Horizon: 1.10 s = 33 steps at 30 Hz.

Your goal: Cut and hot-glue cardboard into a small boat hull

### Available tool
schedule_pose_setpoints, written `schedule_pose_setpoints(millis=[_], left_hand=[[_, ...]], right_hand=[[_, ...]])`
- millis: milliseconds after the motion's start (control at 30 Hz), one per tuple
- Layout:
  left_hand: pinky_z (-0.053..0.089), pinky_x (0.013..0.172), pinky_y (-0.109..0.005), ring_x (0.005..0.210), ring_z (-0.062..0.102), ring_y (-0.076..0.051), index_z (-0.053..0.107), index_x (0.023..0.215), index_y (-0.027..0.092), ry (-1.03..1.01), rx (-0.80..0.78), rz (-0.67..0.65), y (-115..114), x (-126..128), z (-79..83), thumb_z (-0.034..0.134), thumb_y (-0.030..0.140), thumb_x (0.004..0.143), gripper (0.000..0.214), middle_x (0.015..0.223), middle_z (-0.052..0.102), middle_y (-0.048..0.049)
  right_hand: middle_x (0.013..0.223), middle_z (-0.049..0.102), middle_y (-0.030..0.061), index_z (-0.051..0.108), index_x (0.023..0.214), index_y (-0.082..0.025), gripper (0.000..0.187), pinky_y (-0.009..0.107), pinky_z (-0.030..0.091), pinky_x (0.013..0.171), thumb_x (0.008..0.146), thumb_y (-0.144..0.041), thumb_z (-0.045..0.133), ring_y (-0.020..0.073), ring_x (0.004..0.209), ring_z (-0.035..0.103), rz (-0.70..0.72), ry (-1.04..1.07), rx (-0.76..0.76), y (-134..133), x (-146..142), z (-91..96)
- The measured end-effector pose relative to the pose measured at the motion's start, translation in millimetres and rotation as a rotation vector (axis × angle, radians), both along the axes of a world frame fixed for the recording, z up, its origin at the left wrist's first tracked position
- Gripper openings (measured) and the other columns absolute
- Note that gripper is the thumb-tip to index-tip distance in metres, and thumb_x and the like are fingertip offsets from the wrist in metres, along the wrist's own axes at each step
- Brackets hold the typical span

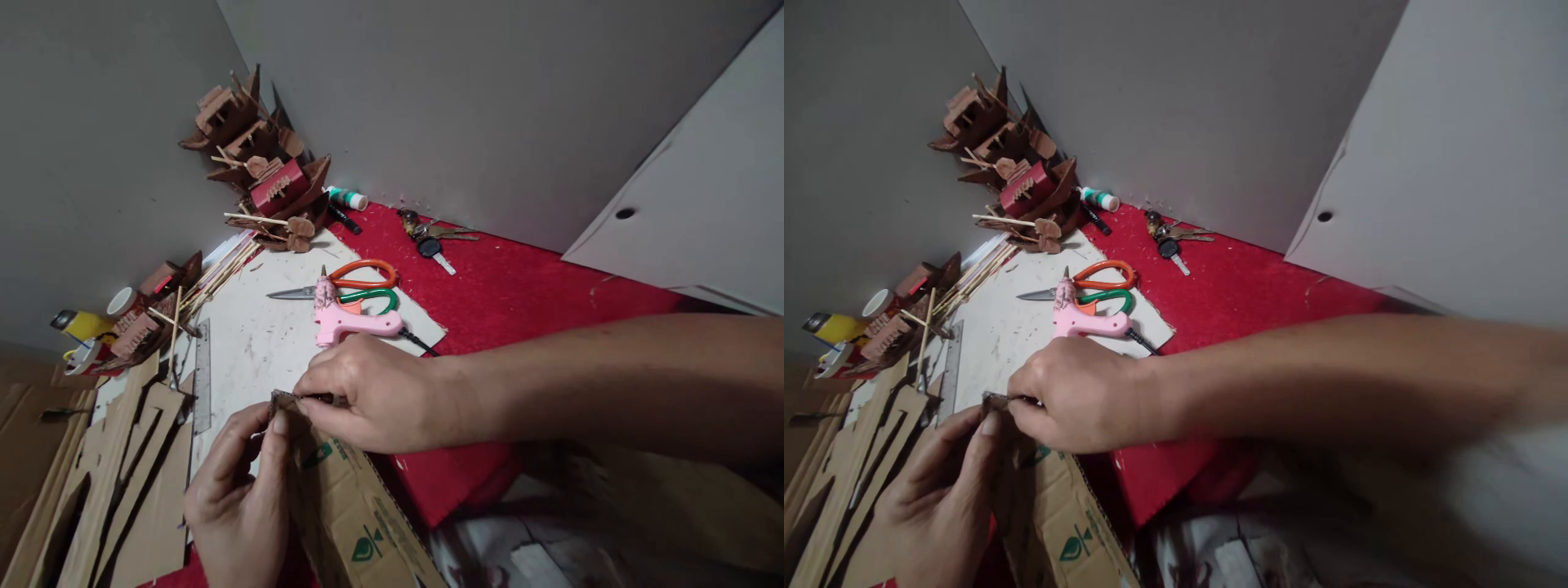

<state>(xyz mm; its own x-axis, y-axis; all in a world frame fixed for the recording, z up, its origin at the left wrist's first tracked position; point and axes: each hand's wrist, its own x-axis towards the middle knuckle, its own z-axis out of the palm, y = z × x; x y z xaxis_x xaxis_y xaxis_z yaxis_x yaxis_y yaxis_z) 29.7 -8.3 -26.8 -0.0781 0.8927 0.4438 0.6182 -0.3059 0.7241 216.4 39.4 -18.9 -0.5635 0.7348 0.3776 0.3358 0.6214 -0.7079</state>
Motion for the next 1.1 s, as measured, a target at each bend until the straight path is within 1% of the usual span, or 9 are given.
schedule_pose_setpoints(millis=[133, 267, 433, 567, 700, 867, 1000, 1033, 1100], left_hand=[[0.054, 0.069, -0.018, 0.070, 0.068, -0.012, 0.076, 0.086, 0.025, -0.014, -0.040, 0.055, -3, 1, -0.1, 0.074, 0.028, 0.077, 0.010, 0.080, 0.075, 0.0024], [0.055, 0.066, -0.021, 0.068, 0.069, -0.014, 0.077, 0.084, 0.023, -0.037, -0.106, 0.068, -4, 3, -0.1, 0.074, 0.032, 0.076, 0.013, 0.078, 0.075, 0.0006], [0.055, 0.065, -0.022, 0.066, 0.068, -0.015, 0.077, 0.082, 0.022, -0.100, -0.088, 0.127, -3, 8, -3.0, 0.076, 0.033, 0.074, 0.014, 0.075, 0.075, 0.0008], [0.055, 0.062, -0.021, 0.063, 0.066, -0.014, 0.076, 0.080, 0.020, -0.113, -0.101, 0.108, -2, 9, -6.1, 0.075, 0.034, 0.075, 0.014, 0.073, 0.074, 0.0002], [0.055, 0.065, -0.020, 0.066, 0.067, -0.013, 0.075, 0.082, 0.021, -0.130, -0.052, 0.083, -2, 8, -8.8, 0.074, 0.030, 0.077, 0.010, 0.075, 0.073, 0.0013], [0.055, 0.068, -0.022, 0.070, 0.067, -0.014, 0.075, 0.083, 0.020, -0.025, 0.007, 0.060, 1, 10, -7.7, 0.072, 0.028, 0.078, 0.009, 0.078, 0.073, 0.0002], [0.055, 0.066, -0.023, 0.068, 0.067, -0.015, 0.074, 0.083, 0.018, 0.004, 0.045, 0.046, 4, 12, -6.4, 0.071, 0.029, 0.079, 0.012, 0.076, 0.073, -0.0012], [0.055, 0.066, -0.024, 0.068, 0.067, -0.016, 0.074, 0.082, 0.018, 0.007, 0.041, 0.048, 5, 12, -6.3, 0.071, 0.029, 0.079, 0.012, 0.076, 0.073, -0.0015], [0.054, 0.065, -0.024, 0.068, 0.067, -0.016, 0.073, 0.081, 0.018, -0.002, -0.015, 0.035, 7, 10, -5.7, 0.071, 0.031, 0.079, 0.014, 0.075, 0.072, -0.0018]], right_hand=[[0.064, 0.062, 0.0046, 0.062, 0.065, -0.012, 0.022, 0.024, 0.037, 0.061, 0.084, -0.013, 0.052, 0.0120, 0.061, 0.052, 0.006, 0.003, -0.068, -1, -1, -2.2], [0.058, 0.055, 0.0005, 0.056, 0.061, -0.014, 0.022, 0.023, 0.034, 0.058, 0.082, -0.013, 0.051, 0.0102, 0.057, 0.046, 0.020, 0.036, -0.126, -1, -1, -4.2], [0.057, 0.047, -0.0022, 0.048, 0.059, -0.015, 0.023, 0.023, 0.032, 0.057, 0.082, -0.014, 0.049, 0.0091, 0.055, 0.042, 0.050, 0.086, -0.155, 0, -2, -8.1], [0.056, 0.045, -0.0030, 0.045, 0.058, -0.016, 0.023, 0.023, 0.032, 0.057, 0.080, -0.013, 0.049, 0.0090, 0.055, 0.041, 0.040, 0.077, -0.188, 1, -3, -8.9], [0.054, 0.039, -0.0050, 0.039, 0.056, -0.017, 0.027, 0.023, 0.028, 0.054, 0.080, -0.010, 0.049, 0.0078, 0.052, 0.036, 0.047, 0.110, -0.191, 0, -4, -6.9], [0.054, 0.038, -0.0052, 0.038, 0.056, -0.017, 0.027, 0.023, 0.028, 0.055, 0.079, -0.011, 0.050, 0.0078, 0.053, 0.035, 0.030, 0.092, -0.200, 0, -5, -6.1], [0.051, 0.033, -0.0065, 0.036, 0.054, -0.018, 0.030, 0.024, 0.025, 0.052, 0.079, -0.009, 0.050, 0.0076, 0.051, 0.032, 0.028, 0.114, -0.202, 2, -5, -6.5], [0.050, 0.032, -0.0068, 0.035, 0.053, -0.018, 0.030, 0.024, 0.024, 0.052, 0.078, -0.008, 0.050, 0.0073, 0.050, 0.032, 0.030, 0.117, -0.200, 2, -5, -6.6], [0.050, 0.031, -0.0073, 0.035, 0.053, -0.017, 0.031, 0.024, 0.023, 0.051, 0.078, -0.008, 0.050, 0.0070, 0.050, 0.032, 0.032, 0.116, -0.203, 3, -5, -6.7]])
